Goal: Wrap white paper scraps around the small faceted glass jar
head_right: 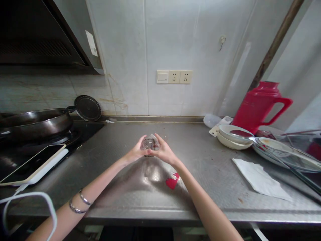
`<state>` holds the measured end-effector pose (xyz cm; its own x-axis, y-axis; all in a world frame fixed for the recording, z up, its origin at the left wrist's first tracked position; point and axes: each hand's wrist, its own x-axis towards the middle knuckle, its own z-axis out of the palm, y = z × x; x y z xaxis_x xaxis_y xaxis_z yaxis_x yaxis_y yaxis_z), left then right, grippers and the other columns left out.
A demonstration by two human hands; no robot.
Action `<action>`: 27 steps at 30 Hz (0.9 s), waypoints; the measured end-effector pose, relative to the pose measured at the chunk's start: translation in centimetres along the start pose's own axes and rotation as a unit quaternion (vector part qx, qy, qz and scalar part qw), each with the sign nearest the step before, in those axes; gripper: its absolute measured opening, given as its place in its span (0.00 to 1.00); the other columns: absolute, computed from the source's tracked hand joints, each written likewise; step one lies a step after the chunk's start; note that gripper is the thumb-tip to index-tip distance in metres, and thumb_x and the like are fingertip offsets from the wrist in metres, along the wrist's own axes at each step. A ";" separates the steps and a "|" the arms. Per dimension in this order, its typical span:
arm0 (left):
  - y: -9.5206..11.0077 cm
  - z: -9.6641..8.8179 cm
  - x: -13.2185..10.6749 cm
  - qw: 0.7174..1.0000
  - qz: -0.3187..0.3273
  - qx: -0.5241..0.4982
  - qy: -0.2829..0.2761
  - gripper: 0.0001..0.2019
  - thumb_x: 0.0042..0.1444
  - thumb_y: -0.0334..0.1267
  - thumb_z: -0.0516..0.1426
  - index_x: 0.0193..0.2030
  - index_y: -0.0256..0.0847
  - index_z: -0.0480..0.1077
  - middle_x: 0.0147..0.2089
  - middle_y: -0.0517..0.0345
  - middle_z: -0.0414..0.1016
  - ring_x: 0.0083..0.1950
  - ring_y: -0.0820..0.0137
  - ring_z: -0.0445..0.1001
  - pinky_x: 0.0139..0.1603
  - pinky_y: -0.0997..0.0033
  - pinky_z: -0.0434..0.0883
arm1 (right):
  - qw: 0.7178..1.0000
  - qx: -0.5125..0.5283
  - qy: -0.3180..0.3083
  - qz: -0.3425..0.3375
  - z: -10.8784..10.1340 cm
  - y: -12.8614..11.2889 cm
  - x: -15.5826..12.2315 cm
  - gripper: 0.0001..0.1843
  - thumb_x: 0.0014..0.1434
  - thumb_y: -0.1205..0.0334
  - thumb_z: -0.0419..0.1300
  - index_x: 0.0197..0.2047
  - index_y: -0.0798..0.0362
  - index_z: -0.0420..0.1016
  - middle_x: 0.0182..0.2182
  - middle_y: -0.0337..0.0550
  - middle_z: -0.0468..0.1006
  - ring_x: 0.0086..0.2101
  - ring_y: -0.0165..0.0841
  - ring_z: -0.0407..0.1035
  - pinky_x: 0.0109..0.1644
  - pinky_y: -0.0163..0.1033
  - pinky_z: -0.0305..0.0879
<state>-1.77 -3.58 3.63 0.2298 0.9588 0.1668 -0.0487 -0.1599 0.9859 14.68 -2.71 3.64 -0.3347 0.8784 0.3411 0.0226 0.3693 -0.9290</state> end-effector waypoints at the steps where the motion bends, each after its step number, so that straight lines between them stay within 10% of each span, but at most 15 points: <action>1: -0.4 0.0 0.1 1.000 0.026 0.011 -0.013 0.54 0.31 0.46 0.72 0.64 0.40 0.51 0.60 0.38 0.64 0.59 0.56 0.68 0.57 0.57 0.66 | 1.000 0.000 0.007 0.001 0.0 0.0 0.1 0.49 0.42 0.60 0.70 0.65 0.53 0.55 0.57 0.55 0.67 0.48 0.40 0.71 0.49 0.44 0.71; 10: -2.7 0.3 0.2 0.994 0.079 0.069 0.005 0.49 0.36 0.38 0.70 0.63 0.40 0.48 0.54 0.44 0.71 0.52 0.60 0.73 0.56 0.56 0.67 | 1.000 0.008 -0.002 -0.023 0.5 -0.7 0.0 0.36 0.45 0.52 0.69 0.56 0.55 0.67 0.49 0.50 0.75 0.48 0.39 0.71 0.52 0.44 0.68; 18: -1.0 1.5 -1.1 0.981 0.117 0.147 0.041 0.42 0.37 0.38 0.69 0.59 0.40 0.55 0.53 0.47 0.72 0.51 0.61 0.73 0.54 0.60 0.68 | 0.995 0.066 0.047 0.065 -0.4 -0.4 0.5 0.26 0.50 0.39 0.60 0.40 0.55 0.78 0.36 0.45 0.79 0.36 0.38 0.74 0.34 0.41 0.74; 22: -0.6 1.8 -1.4 0.971 0.124 0.192 0.072 0.41 0.35 0.39 0.70 0.57 0.39 0.58 0.52 0.47 0.72 0.52 0.60 0.72 0.56 0.60 0.66 | 0.993 -0.044 0.111 -0.008 -0.9 0.3 0.9 0.26 0.52 0.39 0.59 0.30 0.57 0.78 0.28 0.43 0.78 0.33 0.38 0.73 0.36 0.41 0.72; 27: -0.5 2.0 -1.4 0.966 0.138 0.195 0.097 0.40 0.36 0.37 0.69 0.57 0.38 0.58 0.52 0.48 0.72 0.51 0.61 0.73 0.54 0.61 0.67 | 0.984 -0.108 0.081 -0.113 -0.3 -0.2 0.3 0.20 0.61 0.49 0.54 0.43 0.53 0.79 0.39 0.45 0.81 0.40 0.40 0.74 0.45 0.41 0.70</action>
<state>-0.09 -5.32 2.93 0.0719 0.8871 0.4560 0.2964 -0.4555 0.8394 14.88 -2.40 3.97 -0.2006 0.7970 0.5697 0.1713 0.6010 -0.7806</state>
